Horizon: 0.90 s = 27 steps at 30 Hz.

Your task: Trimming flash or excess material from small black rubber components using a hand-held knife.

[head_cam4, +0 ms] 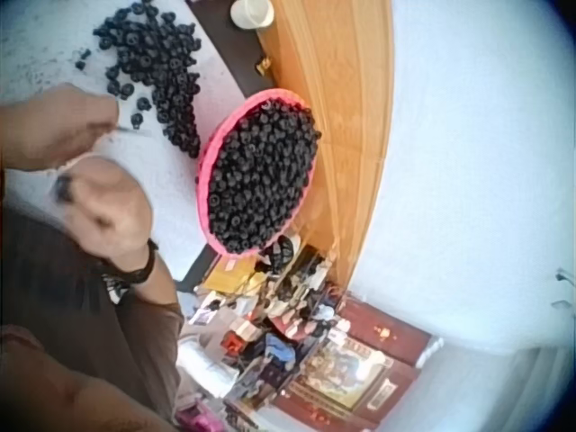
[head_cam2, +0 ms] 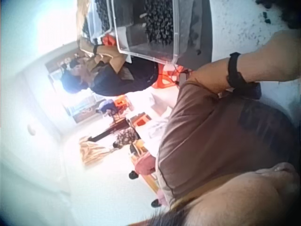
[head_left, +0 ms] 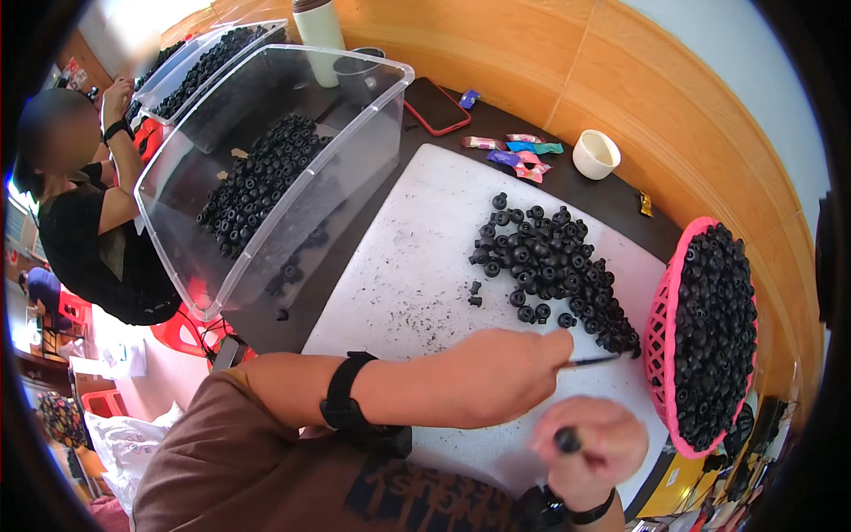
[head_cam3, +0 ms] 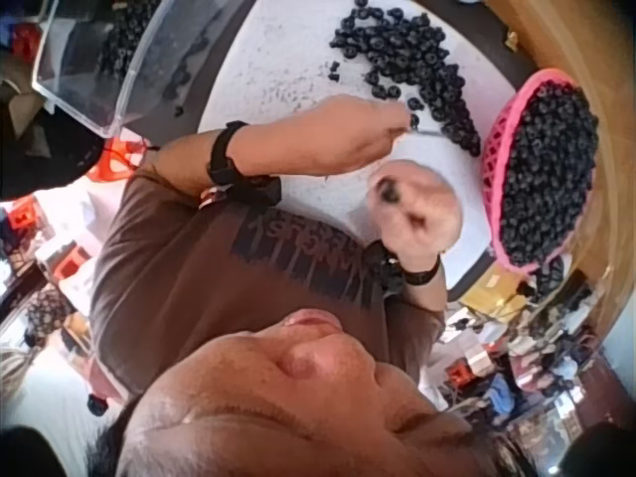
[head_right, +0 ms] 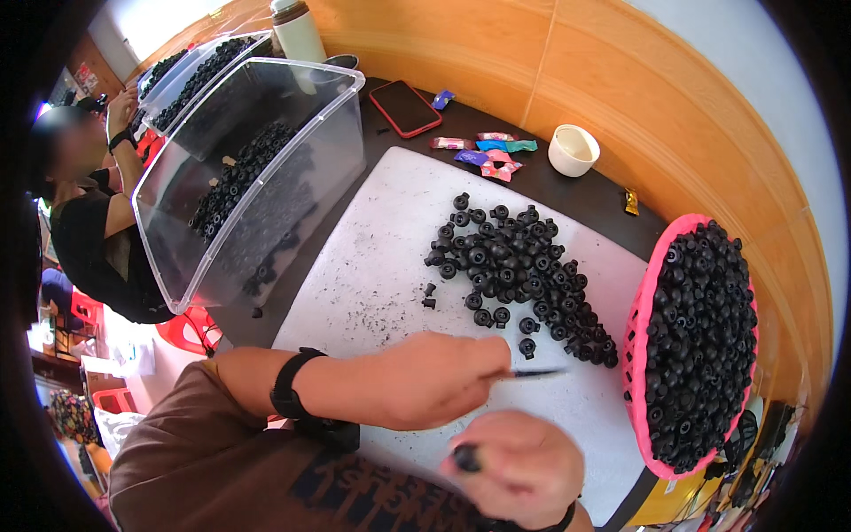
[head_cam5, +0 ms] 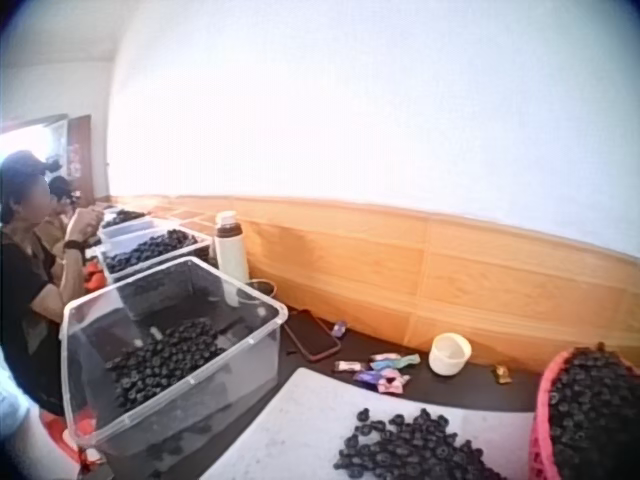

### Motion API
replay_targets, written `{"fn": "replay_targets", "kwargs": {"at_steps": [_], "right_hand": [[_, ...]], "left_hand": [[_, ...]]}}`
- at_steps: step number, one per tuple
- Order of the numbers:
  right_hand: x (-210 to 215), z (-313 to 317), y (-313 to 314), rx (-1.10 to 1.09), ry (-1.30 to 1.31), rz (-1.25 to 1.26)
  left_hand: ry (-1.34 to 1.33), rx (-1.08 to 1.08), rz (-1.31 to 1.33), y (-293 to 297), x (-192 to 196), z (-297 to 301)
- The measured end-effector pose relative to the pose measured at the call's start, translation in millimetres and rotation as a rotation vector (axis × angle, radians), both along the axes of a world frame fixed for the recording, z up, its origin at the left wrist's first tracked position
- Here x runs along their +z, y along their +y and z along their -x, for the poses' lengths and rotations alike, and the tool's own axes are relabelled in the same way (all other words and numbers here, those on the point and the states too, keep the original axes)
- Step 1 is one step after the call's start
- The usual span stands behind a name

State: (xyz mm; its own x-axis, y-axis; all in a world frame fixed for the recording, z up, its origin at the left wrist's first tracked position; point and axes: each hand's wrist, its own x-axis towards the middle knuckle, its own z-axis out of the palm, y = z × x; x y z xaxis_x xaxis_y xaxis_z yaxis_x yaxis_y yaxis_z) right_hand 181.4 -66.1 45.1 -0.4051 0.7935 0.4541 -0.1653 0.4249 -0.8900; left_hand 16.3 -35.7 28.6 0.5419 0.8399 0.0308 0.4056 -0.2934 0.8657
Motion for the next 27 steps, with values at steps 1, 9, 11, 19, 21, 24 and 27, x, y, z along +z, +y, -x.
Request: {"fn": "replay_targets", "kwargs": {"at_steps": [1, 9, 11, 19, 21, 24, 27], "right_hand": [[-3.8, -1.2, 1.5, -0.106, 0.047, 0.108], [-7.3, -1.4, 5.0, -0.069, 0.057, 0.053], [-7.2, 3.8, 5.0, -0.119, 0.127, 0.045], [1.4, 16.9, 2.5, -0.108, 0.047, 0.036], [16.3, 28.1, 2.9, -0.255, -0.157, 0.088], [60.1, 76.5, 8.1, -0.193, -0.130, 0.392], [83.5, 120.2, 19.2, -0.013, -0.097, 0.420]], "left_hand": [[-0.114, 0.061, 0.035, 0.3, 3.5, 1.6], [-0.327, 0.034, 0.197, 5.8, 14.4, 10.5], [-0.411, 0.009, 0.245, 3.5, 15.4, 12.7], [-0.687, -0.009, 0.626, 12.1, -16.7, 1.6], [-0.703, 0.020, 0.749, 14.1, -23.6, 2.2], [-0.822, -0.018, 0.773, 5.9, -25.8, 8.7], [-0.997, 0.036, 0.397, 6.5, -64.5, -20.7]]}}
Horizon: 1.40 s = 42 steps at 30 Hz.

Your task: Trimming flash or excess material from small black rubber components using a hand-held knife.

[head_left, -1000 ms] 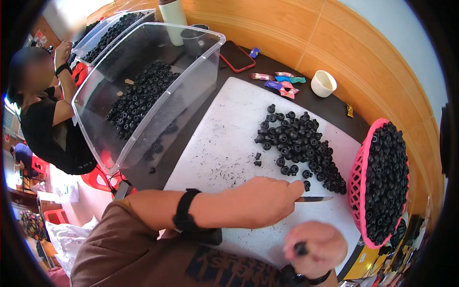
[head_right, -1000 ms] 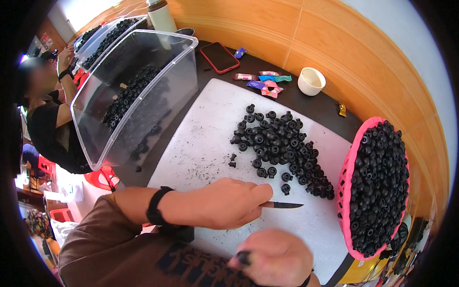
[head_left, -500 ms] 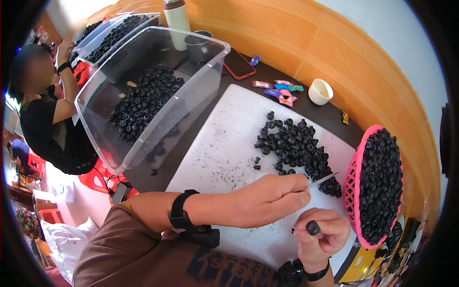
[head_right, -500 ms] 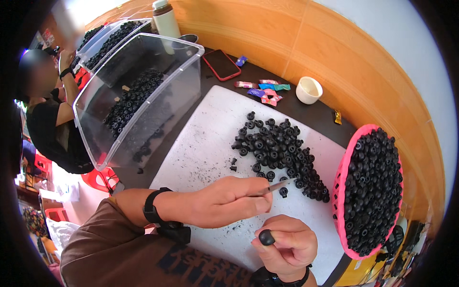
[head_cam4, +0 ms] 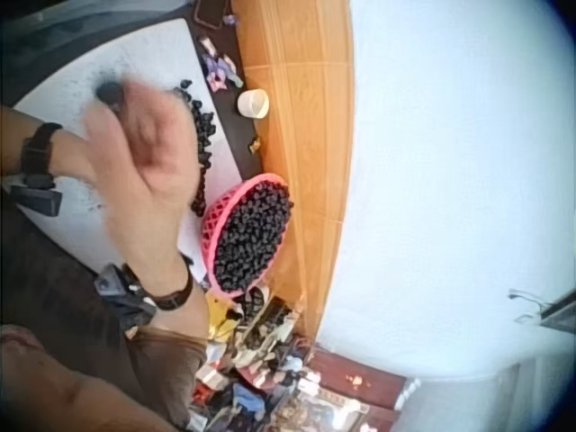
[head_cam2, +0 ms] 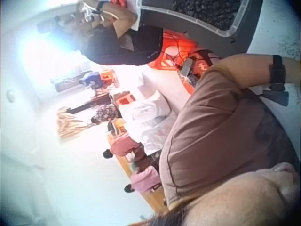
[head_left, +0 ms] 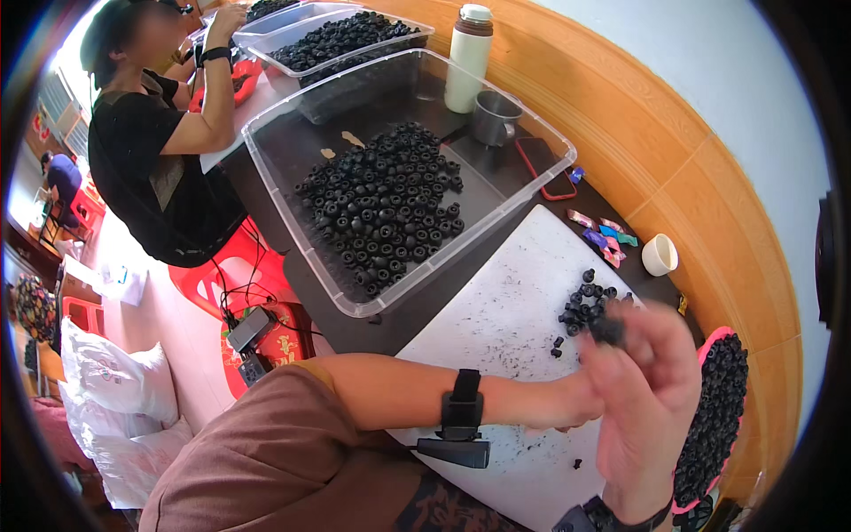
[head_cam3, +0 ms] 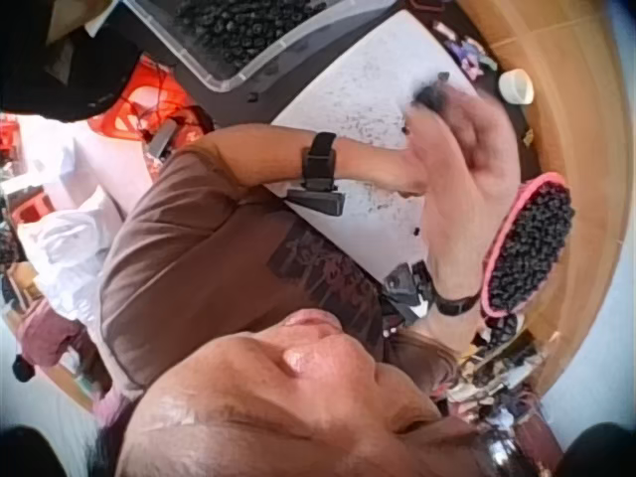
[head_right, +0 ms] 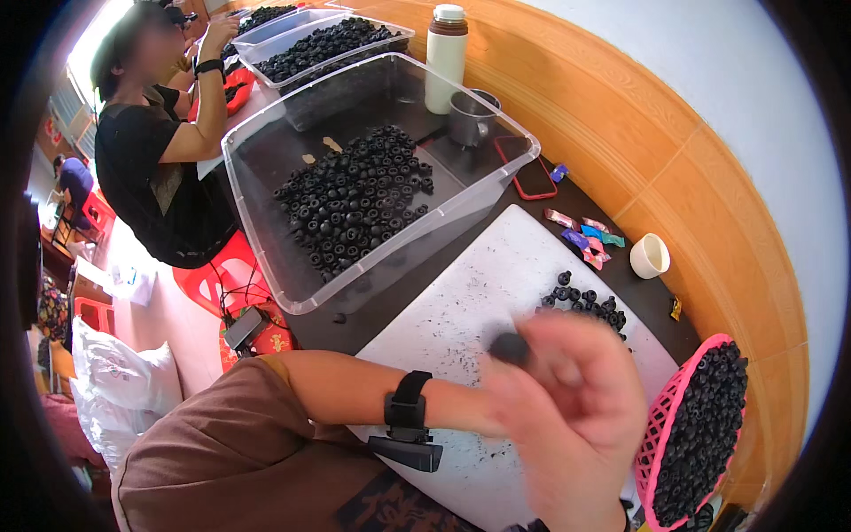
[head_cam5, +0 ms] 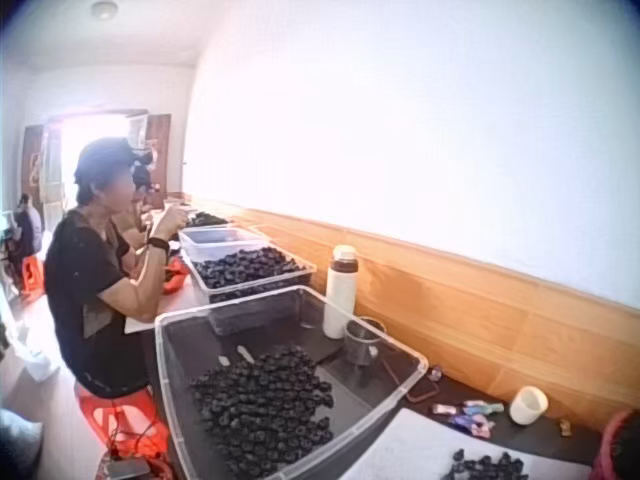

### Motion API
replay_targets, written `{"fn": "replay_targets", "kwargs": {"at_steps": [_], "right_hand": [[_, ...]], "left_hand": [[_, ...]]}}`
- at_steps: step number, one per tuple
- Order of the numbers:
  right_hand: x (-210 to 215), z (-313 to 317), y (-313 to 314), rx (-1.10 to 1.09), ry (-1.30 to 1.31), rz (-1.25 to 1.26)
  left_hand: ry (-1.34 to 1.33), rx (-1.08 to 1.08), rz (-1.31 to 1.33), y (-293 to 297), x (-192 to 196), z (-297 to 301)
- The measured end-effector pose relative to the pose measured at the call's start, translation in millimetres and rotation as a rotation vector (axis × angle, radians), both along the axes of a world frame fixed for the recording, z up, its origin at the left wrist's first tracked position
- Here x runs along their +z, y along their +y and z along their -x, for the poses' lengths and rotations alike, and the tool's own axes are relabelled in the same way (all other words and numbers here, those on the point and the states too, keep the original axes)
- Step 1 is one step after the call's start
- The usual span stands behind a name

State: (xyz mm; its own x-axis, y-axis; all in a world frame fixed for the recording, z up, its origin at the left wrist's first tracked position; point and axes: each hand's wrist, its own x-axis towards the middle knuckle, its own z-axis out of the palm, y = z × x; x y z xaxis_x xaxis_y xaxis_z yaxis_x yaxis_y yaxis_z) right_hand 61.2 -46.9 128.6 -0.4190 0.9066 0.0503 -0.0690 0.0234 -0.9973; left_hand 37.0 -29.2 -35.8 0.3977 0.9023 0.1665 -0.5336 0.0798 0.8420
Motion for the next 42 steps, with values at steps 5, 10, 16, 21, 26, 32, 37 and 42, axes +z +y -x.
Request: {"fn": "replay_targets", "kwargs": {"at_steps": [5, 10, 16, 21, 26, 32, 37, 42], "right_hand": [[6.8, 47.0, 3.4, 0.204, 0.162, -0.155], [-13.2, -7.8, 11.6, 0.017, -0.067, -0.144], [-55.0, -85.3, 19.9, -0.236, -0.277, 0.079], [-100.7, -128.6, 19.9, -0.241, -0.660, -0.082], [-109.7, -128.4, 21.3, -0.160, -0.972, -0.394], [-124.4, -137.6, 24.7, -0.200, -0.772, -0.247], [-91.2, -118.9, 8.7, -0.226, -0.155, 0.089], [-86.7, -115.3, -1.7, -0.227, 0.187, 0.020]], "left_hand": [[0.004, 0.060, 0.043, 2.6, 20.6, 17.8], [-0.009, 0.067, 0.117, 15.7, 38.5, 29.0], [-0.005, 0.125, 0.520, 42.7, 57.2, 61.1], [0.014, 0.094, 0.516, 44.3, 51.0, 58.6], [0.076, 0.080, 0.516, 39.5, 46.5, 50.3], [0.162, 0.060, 0.481, 32.2, 57.1, 42.8], [0.155, -0.025, 0.404, 19.6, 69.1, 38.7], [0.125, -0.165, 0.292, 8.5, 71.5, 37.0]]}}
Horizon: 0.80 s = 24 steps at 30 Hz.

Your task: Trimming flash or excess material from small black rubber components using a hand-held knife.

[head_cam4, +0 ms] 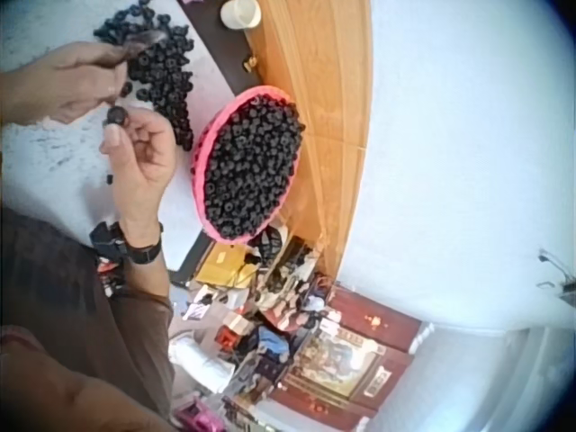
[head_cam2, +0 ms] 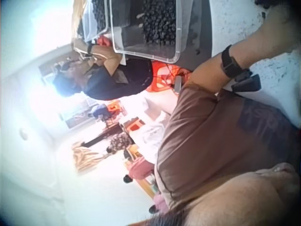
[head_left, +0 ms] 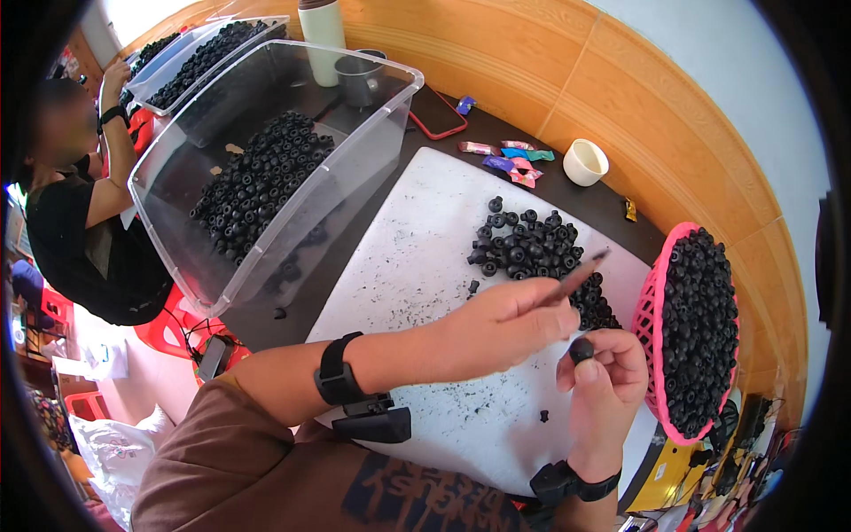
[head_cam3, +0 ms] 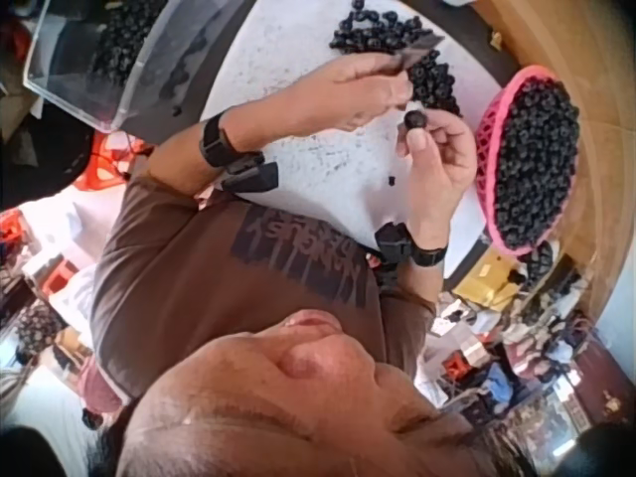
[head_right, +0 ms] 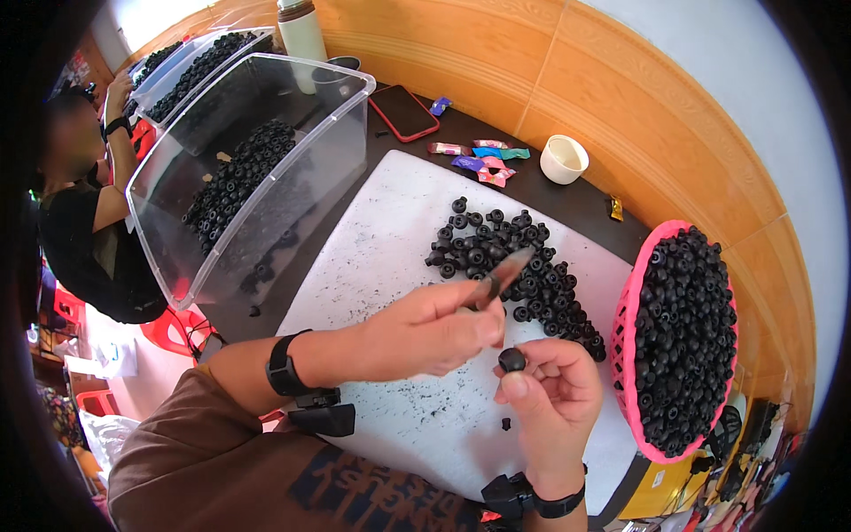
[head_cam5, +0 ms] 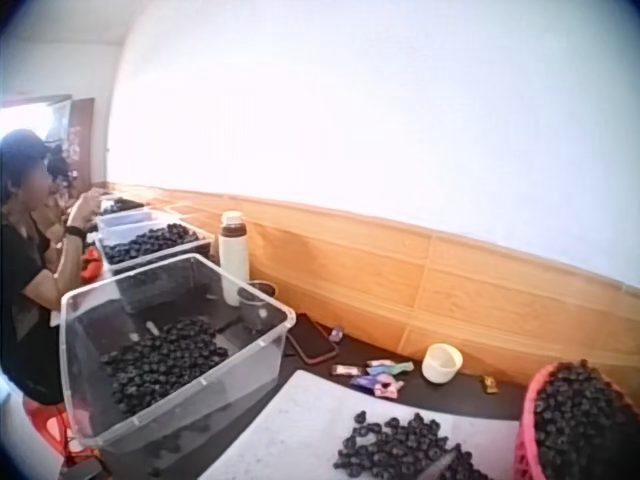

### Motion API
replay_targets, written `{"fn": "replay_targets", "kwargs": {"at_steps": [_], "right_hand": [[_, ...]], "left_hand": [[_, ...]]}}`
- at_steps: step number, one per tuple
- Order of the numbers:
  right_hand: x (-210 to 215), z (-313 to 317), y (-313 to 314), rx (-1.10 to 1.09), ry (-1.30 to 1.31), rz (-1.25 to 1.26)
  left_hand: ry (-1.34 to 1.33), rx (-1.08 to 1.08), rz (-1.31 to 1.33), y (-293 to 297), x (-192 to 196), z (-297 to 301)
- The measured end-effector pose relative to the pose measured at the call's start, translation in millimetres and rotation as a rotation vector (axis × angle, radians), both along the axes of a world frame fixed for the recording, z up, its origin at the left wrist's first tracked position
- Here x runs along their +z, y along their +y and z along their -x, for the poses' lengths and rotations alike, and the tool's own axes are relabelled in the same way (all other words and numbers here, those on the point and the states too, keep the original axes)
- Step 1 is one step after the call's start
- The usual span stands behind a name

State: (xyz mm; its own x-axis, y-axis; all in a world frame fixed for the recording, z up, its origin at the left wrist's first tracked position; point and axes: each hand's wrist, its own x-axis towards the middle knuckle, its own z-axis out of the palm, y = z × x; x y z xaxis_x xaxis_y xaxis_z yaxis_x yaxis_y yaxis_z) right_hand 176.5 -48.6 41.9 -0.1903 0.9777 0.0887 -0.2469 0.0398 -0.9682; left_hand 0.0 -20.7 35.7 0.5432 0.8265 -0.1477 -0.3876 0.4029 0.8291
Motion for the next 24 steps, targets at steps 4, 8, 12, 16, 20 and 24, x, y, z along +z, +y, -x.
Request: {"fn": "replay_targets", "kwargs": {"at_steps": [4, 8, 12, 16, 20, 24], "right_hand": [[-2.6, 1.3, -2.7, 0.029, 0.100, -0.036], [-13.9, -7.3, -3.8, 0.050, 0.008, -0.116], [-17.5, -7.3, -3.8, 0.067, -0.017, -0.117], [-19.7, -7.6, -5.5, 0.065, -0.053, -0.150], [-18.6, -4.2, -7.9, 0.048, -0.056, -0.133], [-13.1, 1.2, -8.6, 0.059, 0.108, -0.007]], "left_hand": [[0.000, -0.009, -0.282, -5.0, -1.7, -4.2], [0.100, -0.094, -0.339, -3.5, -4.1, -2.0], [0.125, -0.065, -0.368, -1.2, -7.5, -3.4], [0.146, -0.085, -0.347, -2.1, -3.1, -1.7], [0.136, -0.066, -0.357, -3.3, -1.1, -1.6], [0.129, -0.023, -0.416, -5.8, -2.6, -3.1]]}}
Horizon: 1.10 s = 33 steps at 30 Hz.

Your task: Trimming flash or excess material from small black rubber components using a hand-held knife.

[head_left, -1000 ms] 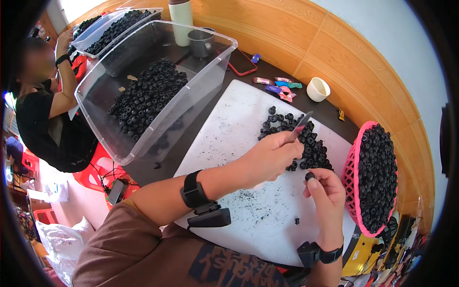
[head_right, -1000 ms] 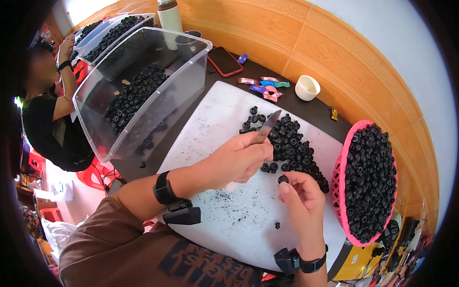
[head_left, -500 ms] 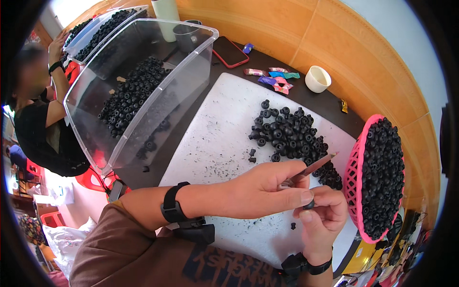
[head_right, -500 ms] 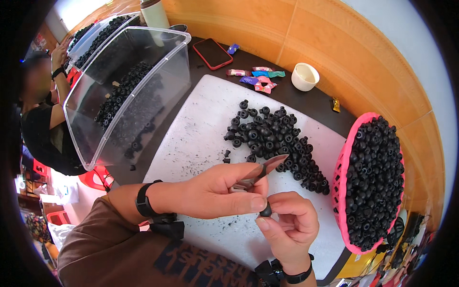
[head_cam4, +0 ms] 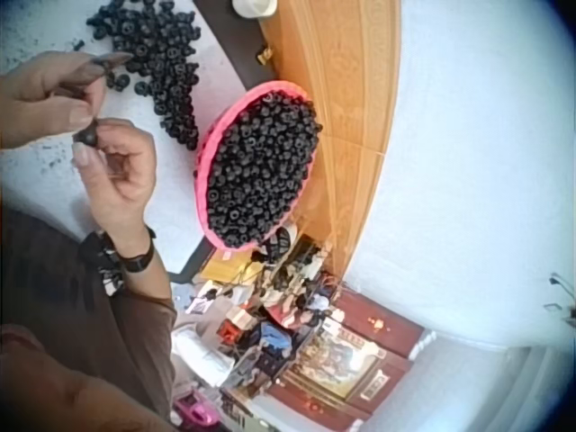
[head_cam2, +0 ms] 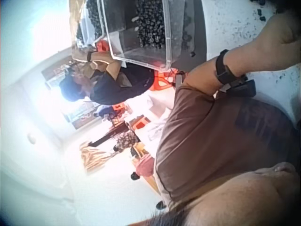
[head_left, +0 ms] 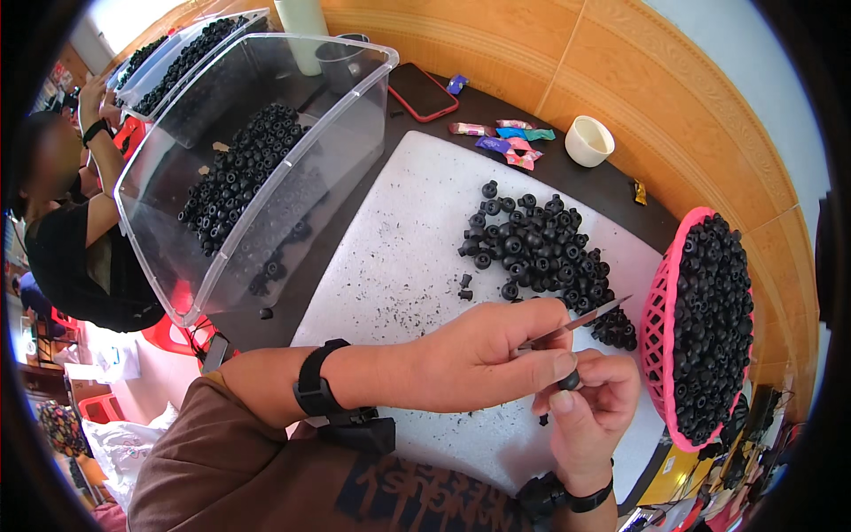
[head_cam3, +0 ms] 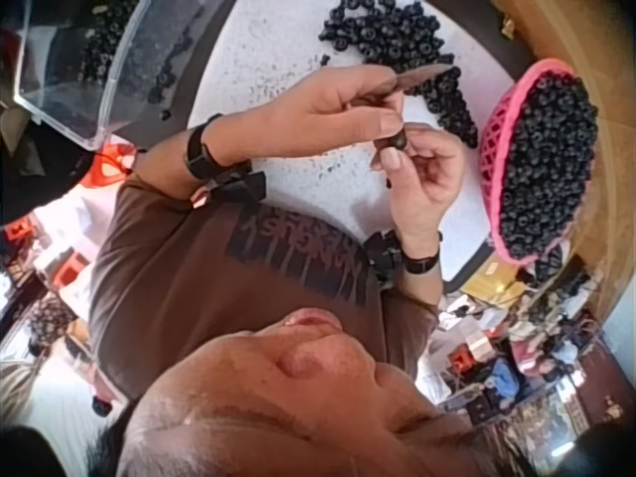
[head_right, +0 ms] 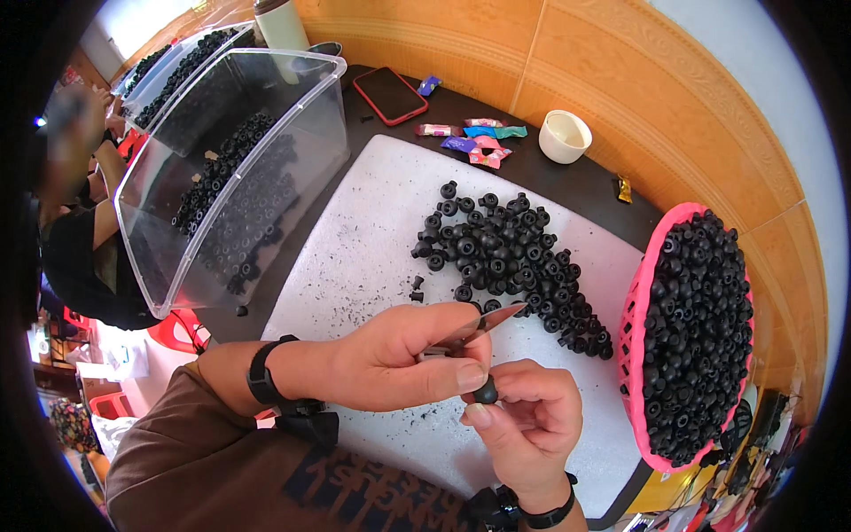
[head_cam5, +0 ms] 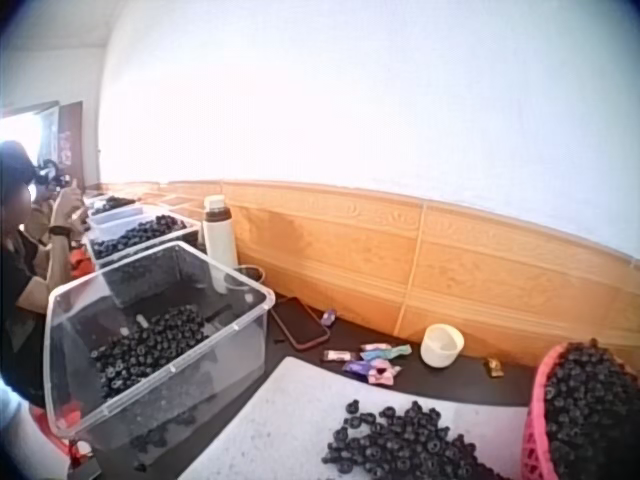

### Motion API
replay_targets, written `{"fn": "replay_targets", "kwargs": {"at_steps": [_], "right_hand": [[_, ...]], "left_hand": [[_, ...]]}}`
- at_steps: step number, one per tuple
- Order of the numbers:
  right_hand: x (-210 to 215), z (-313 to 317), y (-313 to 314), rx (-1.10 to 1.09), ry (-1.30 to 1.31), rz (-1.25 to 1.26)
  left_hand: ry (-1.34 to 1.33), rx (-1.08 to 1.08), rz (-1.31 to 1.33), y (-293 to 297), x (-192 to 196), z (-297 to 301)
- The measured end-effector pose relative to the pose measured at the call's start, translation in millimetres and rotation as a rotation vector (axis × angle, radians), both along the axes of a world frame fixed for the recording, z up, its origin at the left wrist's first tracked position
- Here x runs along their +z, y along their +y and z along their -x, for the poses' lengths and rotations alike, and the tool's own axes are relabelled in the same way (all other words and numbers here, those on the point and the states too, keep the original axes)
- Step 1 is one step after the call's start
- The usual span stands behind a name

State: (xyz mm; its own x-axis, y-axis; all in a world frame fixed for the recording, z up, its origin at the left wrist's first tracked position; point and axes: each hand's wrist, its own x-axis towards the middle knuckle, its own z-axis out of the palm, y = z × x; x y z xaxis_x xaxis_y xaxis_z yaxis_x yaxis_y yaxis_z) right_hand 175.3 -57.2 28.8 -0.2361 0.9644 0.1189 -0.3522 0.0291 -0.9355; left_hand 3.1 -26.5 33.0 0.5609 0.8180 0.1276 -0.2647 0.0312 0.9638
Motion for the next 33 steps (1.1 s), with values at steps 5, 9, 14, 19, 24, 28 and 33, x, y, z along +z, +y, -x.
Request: {"fn": "replay_targets", "kwargs": {"at_steps": [5, 9, 14, 19, 24, 28, 33], "right_hand": [[-2.3, -3.3, 4.2, 0.080, 0.155, 0.110], [-3.4, -6.1, 7.1, 0.132, 0.251, 0.220], [0.0, -8.2, 9.9, 0.130, 0.247, 0.293], [0.2, -13.6, 15.2, 0.337, 0.319, 0.529], [-3.5, -12.0, 14.3, 0.230, 0.329, 0.529], [0.7, -11.3, 12.5, 0.161, 0.411, 0.595], [-1.3, -14.9, 11.9, 0.174, 0.381, 0.531]], "left_hand": [[0.051, -0.005, -0.022, 0.2, 2.5, 0.8], [0.053, 0.014, -0.045, -0.5, 1.5, -0.8], [0.150, 0.037, -0.073, 1.1, 5.0, -0.5], [0.196, 0.042, -0.082, -0.9, 2.6, -1.1], [0.244, 0.113, -0.181, -0.8, -0.7, -3.4], [0.251, 0.135, -0.225, -2.0, -0.6, -3.8], [0.204, 0.075, -0.227, -4.7, 3.5, -4.1]]}}
